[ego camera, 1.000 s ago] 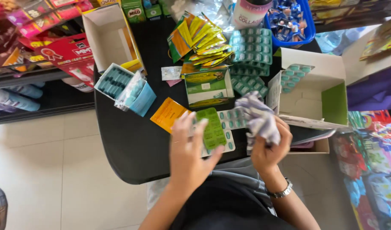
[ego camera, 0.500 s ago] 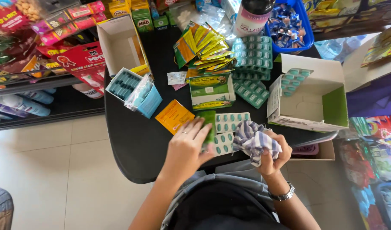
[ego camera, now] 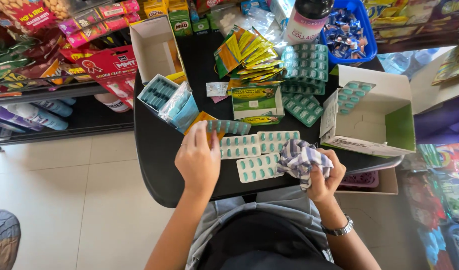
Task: The person wipes the surface of several pill blister packs with a striped cloth. They pick up the blisters from a table, wipe them, and place them into a box. The person also handles a small plastic bag and wipes the blisters inside it.
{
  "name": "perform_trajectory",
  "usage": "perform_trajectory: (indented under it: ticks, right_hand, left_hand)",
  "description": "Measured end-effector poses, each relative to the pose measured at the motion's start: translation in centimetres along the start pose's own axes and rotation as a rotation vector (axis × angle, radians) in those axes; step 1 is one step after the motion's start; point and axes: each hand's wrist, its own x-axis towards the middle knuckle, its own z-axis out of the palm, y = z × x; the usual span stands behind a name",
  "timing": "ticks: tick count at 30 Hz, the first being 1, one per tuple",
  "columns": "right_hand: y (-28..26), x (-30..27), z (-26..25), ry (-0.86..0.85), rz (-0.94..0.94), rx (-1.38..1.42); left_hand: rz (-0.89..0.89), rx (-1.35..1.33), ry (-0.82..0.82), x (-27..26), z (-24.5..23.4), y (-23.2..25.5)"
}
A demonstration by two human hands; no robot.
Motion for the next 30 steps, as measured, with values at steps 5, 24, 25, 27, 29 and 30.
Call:
perform_trajectory:
  ticks: [5,24,25,27,29,30]
  right_hand:
    - [1.2,-0.8,-0.1,0.056,0.025,0.109]
    - [1.0,-0.6,-0.4,0.014,0.02,0.178]
    - [1.2,-0.6,-0.4,-0.001,0.024,0.194]
    - [1.2,-0.7,-0.6,-0.007,0.023,0.204]
    - [1.3,-0.7,-0.7,-0.019,0.021,0.221]
    - [1.4,-0.7,-0.9,-0.013,0.023,0.202]
  left_hand:
    - [0.113,0.07,0.034,-0.7,-1.2,1.8]
    - [0.406,-0.162,-0.593,2.4,0.8,2.5]
    - [0.426,-0.162,-0.63,2.6,0.9,2.6]
    - [0.44,-0.192,-0.604,2.9,0.5,2.9]
    - [0.45,-0.215,-0.573,2.9,-0.3,3.0]
    - [0.406,-0.257,-0.455,2.8,-0.9,3.0]
